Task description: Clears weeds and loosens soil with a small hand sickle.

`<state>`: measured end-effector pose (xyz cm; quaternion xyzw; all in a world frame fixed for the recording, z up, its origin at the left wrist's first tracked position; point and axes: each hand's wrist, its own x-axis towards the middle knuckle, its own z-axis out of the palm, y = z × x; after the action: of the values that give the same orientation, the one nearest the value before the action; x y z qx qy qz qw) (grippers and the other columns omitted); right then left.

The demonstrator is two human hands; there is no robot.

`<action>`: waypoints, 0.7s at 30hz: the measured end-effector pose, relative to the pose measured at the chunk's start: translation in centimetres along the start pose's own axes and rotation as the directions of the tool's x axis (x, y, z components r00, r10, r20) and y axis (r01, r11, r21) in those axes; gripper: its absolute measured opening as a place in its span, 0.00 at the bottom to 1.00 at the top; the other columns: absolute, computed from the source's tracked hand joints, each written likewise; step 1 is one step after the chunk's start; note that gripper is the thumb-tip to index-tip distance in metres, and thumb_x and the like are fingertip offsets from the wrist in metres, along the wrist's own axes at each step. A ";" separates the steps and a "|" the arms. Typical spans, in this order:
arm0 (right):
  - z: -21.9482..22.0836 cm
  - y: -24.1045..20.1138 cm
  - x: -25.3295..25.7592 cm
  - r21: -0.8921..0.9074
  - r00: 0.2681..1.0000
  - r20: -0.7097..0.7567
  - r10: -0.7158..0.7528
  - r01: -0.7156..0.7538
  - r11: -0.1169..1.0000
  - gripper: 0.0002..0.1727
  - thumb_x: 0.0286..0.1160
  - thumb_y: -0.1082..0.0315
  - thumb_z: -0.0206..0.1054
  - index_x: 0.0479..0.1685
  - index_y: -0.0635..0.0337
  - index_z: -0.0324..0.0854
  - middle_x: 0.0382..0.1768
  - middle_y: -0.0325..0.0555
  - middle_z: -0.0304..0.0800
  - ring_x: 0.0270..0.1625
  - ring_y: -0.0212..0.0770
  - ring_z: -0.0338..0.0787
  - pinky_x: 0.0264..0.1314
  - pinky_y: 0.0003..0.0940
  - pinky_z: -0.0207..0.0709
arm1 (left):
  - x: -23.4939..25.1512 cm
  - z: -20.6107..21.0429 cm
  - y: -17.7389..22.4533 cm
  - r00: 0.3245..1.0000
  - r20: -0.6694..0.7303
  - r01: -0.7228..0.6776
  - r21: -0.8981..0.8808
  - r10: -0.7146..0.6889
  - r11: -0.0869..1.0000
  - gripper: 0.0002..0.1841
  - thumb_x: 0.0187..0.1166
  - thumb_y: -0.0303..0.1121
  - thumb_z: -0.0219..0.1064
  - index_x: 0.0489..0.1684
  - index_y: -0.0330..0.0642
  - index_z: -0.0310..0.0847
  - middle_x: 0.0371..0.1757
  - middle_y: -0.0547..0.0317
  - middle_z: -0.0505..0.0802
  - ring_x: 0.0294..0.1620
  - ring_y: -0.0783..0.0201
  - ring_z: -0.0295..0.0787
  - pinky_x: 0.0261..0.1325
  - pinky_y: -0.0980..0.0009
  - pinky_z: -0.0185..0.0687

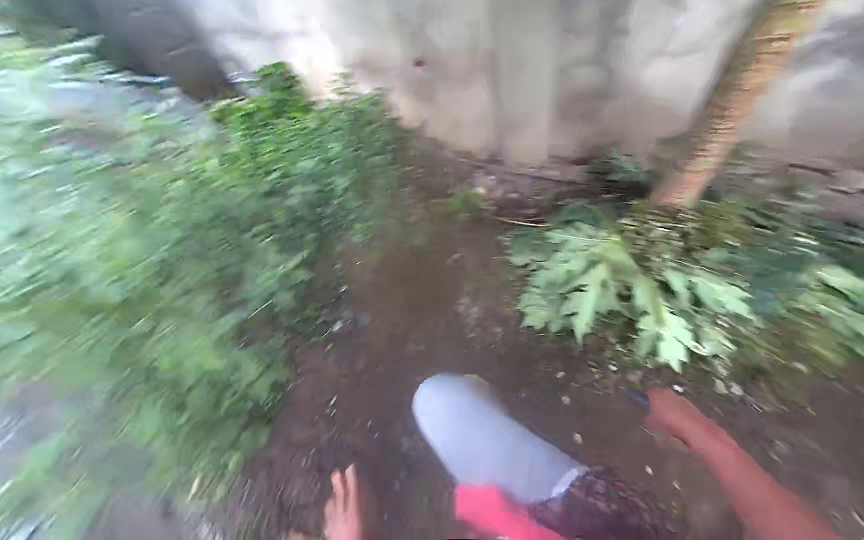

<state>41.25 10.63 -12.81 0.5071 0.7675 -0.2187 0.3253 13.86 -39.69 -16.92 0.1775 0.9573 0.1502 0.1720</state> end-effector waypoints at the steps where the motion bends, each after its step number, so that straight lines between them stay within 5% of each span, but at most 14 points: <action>1: 0.3 -0.9 -0.1 -0.035 1.000 -0.017 -0.004 0.004 0.999 0.26 0.76 0.57 0.74 0.61 0.74 0.83 0.65 0.73 0.86 0.70 0.69 0.85 0.70 0.68 0.77 | 0.0 1.1 0.7 0.998 0.048 0.028 -0.011 -0.028 1.000 0.53 0.66 0.29 0.81 0.95 0.33 0.48 0.89 0.20 0.62 0.84 0.18 0.63 0.78 0.25 0.64; 4: 1.0 -3.5 -0.1 -0.046 0.995 -0.069 -0.075 0.072 0.996 0.29 0.75 0.58 0.76 0.65 0.75 0.81 0.62 0.76 0.86 0.69 0.72 0.86 0.70 0.68 0.76 | -1.1 3.7 3.1 0.895 0.420 0.163 0.001 -0.148 0.987 0.50 0.78 0.37 0.75 0.98 0.44 0.42 0.84 0.26 0.73 0.83 0.24 0.69 0.83 0.32 0.66; 7: 0.6 -7.1 -0.3 -0.039 0.979 -0.090 -0.181 0.178 0.983 0.28 0.76 0.58 0.76 0.63 0.75 0.82 0.58 0.77 0.87 0.65 0.73 0.87 0.68 0.70 0.76 | -2.4 6.2 4.5 0.746 0.664 0.115 -0.057 -0.048 0.992 0.36 0.86 0.42 0.67 0.91 0.37 0.60 0.74 0.28 0.84 0.77 0.31 0.80 0.80 0.34 0.71; 10: -0.1 -12.0 -1.2 0.039 0.945 -0.143 -0.295 0.303 0.952 0.27 0.77 0.60 0.75 0.66 0.75 0.80 0.56 0.77 0.88 0.62 0.73 0.88 0.66 0.70 0.76 | -3.1 7.3 6.8 0.625 0.777 0.018 -0.103 0.069 0.994 0.23 0.94 0.34 0.54 0.81 0.29 0.71 0.79 0.28 0.80 0.83 0.33 0.74 0.85 0.38 0.64; 14: -0.3 -17.9 -2.3 0.177 0.905 -0.206 -0.371 0.408 0.896 0.25 0.81 0.61 0.73 0.65 0.74 0.79 0.47 0.71 0.90 0.49 0.66 0.91 0.57 0.65 0.80 | -3.8 8.4 5.8 0.678 0.725 0.016 -0.183 0.124 0.983 0.21 0.92 0.38 0.56 0.74 0.35 0.81 0.74 0.34 0.86 0.79 0.37 0.79 0.83 0.39 0.67; 18: 0.0 -20.3 -0.4 -0.069 0.917 -0.154 -0.369 0.362 0.930 0.29 0.83 0.57 0.70 0.69 0.77 0.77 0.63 0.76 0.86 0.70 0.71 0.85 0.73 0.67 0.73 | -4.4 7.7 4.9 0.743 0.668 0.089 -0.174 0.051 0.981 0.20 0.89 0.40 0.62 0.68 0.33 0.84 0.71 0.33 0.88 0.77 0.37 0.81 0.81 0.39 0.70; 20: 1.5 -19.5 0.1 -0.185 0.894 -0.209 -0.396 0.362 0.914 0.28 0.82 0.55 0.69 0.61 0.78 0.81 0.60 0.76 0.87 0.68 0.71 0.87 0.70 0.67 0.77 | -4.4 7.9 4.9 0.747 0.662 0.057 -0.155 0.061 0.986 0.23 0.90 0.45 0.61 0.66 0.31 0.85 0.69 0.32 0.88 0.76 0.36 0.82 0.80 0.38 0.71; 21: 2.6 -18.8 -1.3 -0.218 0.826 -0.326 -0.459 0.407 0.887 0.26 0.81 0.55 0.69 0.51 0.80 0.85 0.52 0.77 0.90 0.59 0.72 0.91 0.63 0.67 0.81 | -4.5 7.9 4.8 0.751 0.658 0.041 -0.138 0.061 0.990 0.26 0.90 0.49 0.59 0.64 0.31 0.85 0.68 0.32 0.89 0.75 0.36 0.83 0.79 0.38 0.72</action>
<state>25.07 0.72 -13.59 0.3275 0.9230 -0.1337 0.1515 22.19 -35.35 -21.11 0.2112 0.8205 0.1471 0.5104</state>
